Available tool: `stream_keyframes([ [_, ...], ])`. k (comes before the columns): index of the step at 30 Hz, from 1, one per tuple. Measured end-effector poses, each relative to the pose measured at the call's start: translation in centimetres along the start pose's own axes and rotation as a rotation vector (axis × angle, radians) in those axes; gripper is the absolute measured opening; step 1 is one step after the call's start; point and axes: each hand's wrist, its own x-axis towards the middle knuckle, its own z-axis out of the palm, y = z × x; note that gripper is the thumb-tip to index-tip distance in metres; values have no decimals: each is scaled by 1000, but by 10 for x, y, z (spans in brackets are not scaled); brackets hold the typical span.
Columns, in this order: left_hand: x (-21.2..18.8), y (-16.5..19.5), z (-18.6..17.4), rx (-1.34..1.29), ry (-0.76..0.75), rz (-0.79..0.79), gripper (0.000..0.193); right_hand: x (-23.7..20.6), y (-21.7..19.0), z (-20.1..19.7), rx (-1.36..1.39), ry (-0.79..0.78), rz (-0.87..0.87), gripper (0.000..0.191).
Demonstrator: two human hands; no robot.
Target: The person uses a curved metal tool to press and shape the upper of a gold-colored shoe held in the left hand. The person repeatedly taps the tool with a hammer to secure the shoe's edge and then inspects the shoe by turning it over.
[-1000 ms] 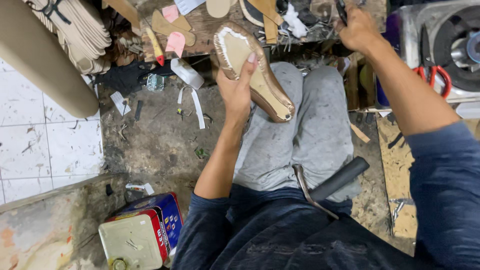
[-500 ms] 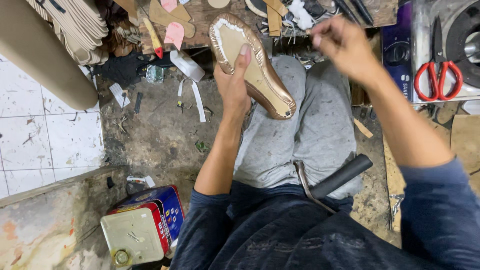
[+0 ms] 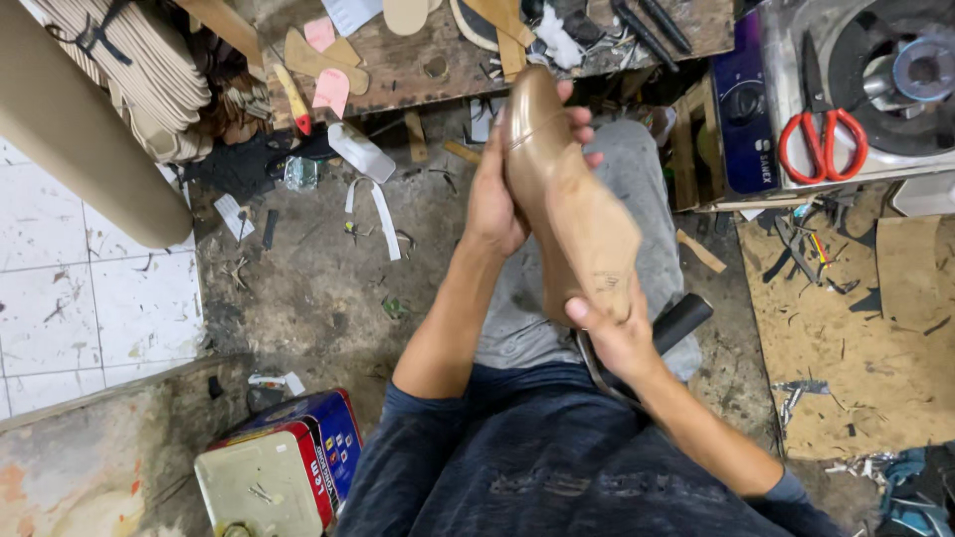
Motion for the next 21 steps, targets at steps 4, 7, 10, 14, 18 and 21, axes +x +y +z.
stream_keyframes([
  [4,-3,6,9,-72,-102,-140,75,-20,-3,4,-459,59,-188,85],
  [7,-5,3,13,-123,-178,-145,83,-25,-11,10,-676,54,-366,80],
  [10,-5,-3,10,-243,-244,-152,83,-28,-15,17,-687,63,-394,79],
  [14,-8,-11,-2,-234,-188,-159,76,-31,-12,23,-681,79,-400,78],
  [18,-11,-16,-11,-227,-177,-146,74,-31,-10,22,-676,81,-394,78],
  [21,-11,-15,-9,-207,-171,-138,74,-32,-9,20,-685,77,-397,78],
])
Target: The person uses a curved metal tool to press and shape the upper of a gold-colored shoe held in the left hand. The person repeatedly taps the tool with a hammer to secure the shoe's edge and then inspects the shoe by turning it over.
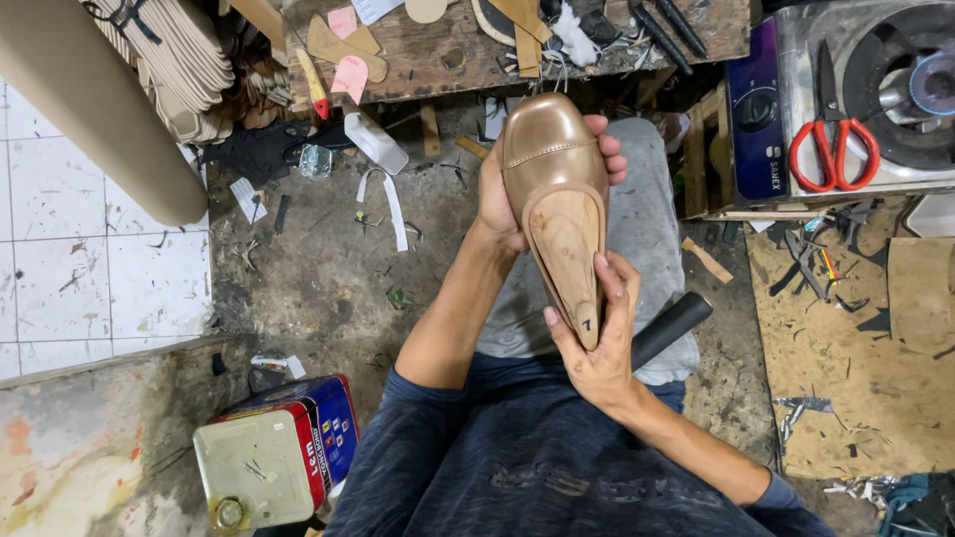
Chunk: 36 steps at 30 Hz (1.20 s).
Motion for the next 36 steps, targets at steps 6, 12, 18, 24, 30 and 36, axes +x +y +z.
stream_keyframes([
  [6,-2,13,19,357,80,126,77,-3,3,0,-14,33,55,75],
  [12,-12,19,17,534,151,142,50,28,7,-64,-47,-484,-10,81],
  [18,-56,-7,-11,516,353,-70,46,24,22,-117,-840,-853,-26,60],
  [24,-80,-11,-32,606,295,-78,41,8,34,-115,-828,-1000,10,56],
  [30,-82,-7,-35,785,364,-1,53,-2,31,-115,-432,-503,292,33],
  [36,-83,-13,-34,876,468,19,59,-15,11,-69,-35,-247,415,34],
])
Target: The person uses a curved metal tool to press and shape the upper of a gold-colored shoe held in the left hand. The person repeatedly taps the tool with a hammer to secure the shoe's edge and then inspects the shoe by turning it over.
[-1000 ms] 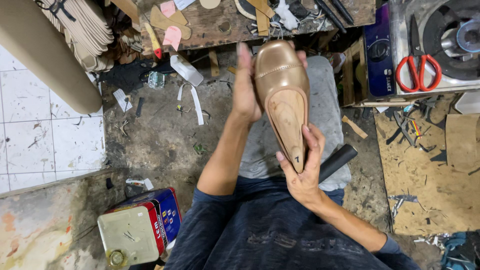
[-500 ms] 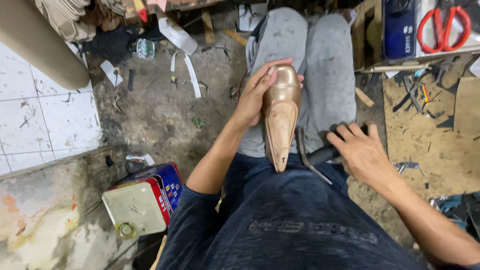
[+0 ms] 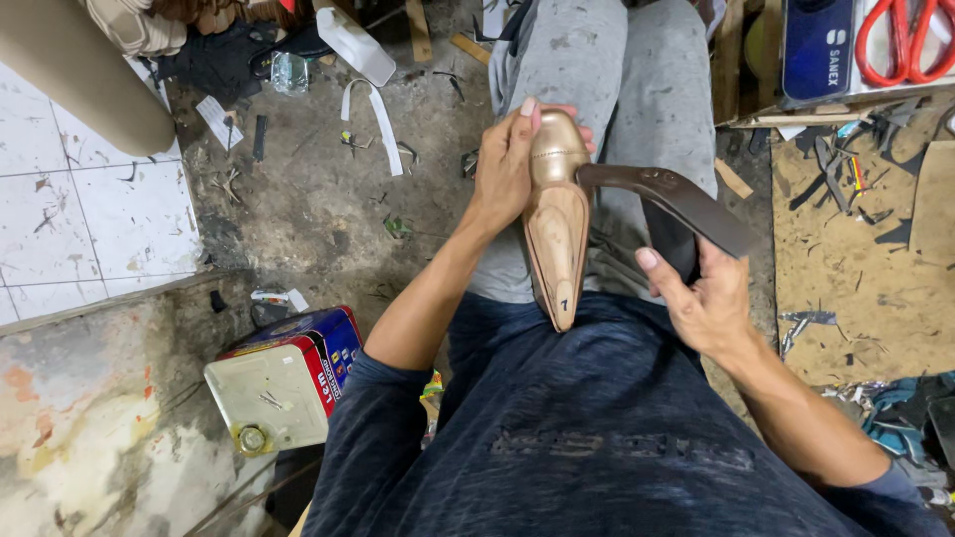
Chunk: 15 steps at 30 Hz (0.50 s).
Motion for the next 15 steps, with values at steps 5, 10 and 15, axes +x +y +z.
stream_keyframes([
  [5,-2,0,1,-97,27,-71,55,11,-32,19,529,167,-319,23],
  [10,1,-2,-3,21,-7,35,60,23,-40,12,-182,12,-167,37],
  [15,3,-5,-2,57,6,24,59,25,-38,8,119,37,-171,22],
])
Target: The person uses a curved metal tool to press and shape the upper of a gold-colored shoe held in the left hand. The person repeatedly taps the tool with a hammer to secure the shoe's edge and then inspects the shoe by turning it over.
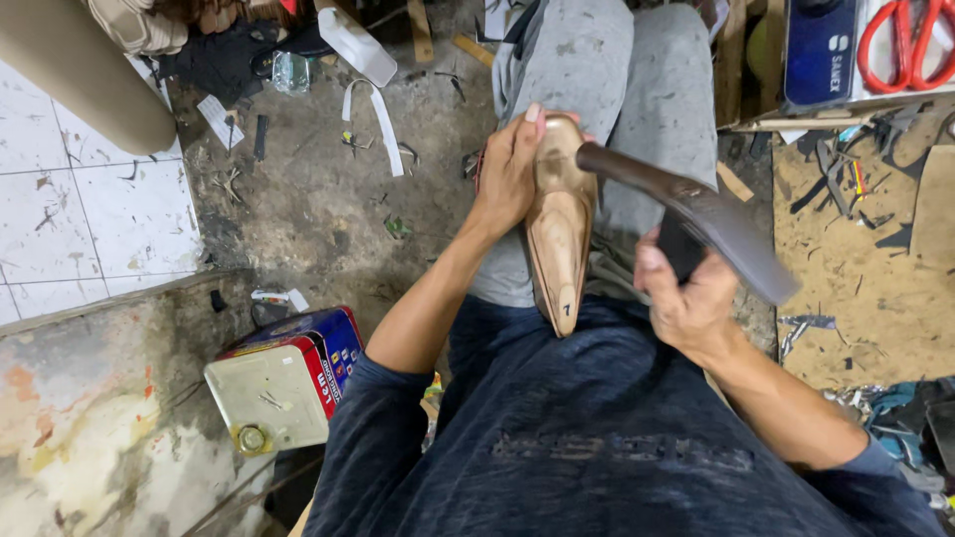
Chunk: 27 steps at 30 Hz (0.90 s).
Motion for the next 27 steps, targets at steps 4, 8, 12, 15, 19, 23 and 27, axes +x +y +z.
stream_keyframes([
  [4,0,5,-4,-45,-127,-38,61,6,-3,-1,-378,-153,26,23],
  [8,3,11,-13,-150,-245,-180,63,10,-9,-1,-218,-22,-251,21],
  [12,4,9,-18,-203,-311,-199,64,10,-13,-1,-391,-203,-112,24],
  [15,7,4,-19,-205,-318,-202,64,12,-12,-3,-434,-163,-229,23],
  [19,10,2,-22,-283,-335,-252,63,15,-13,-4,-551,-233,-162,26],
  [23,11,2,-20,-228,-364,-204,63,16,-24,-2,-409,-161,-324,24],
  [27,11,3,-17,-241,-330,-254,63,19,-35,0,-524,-264,-128,31],
])
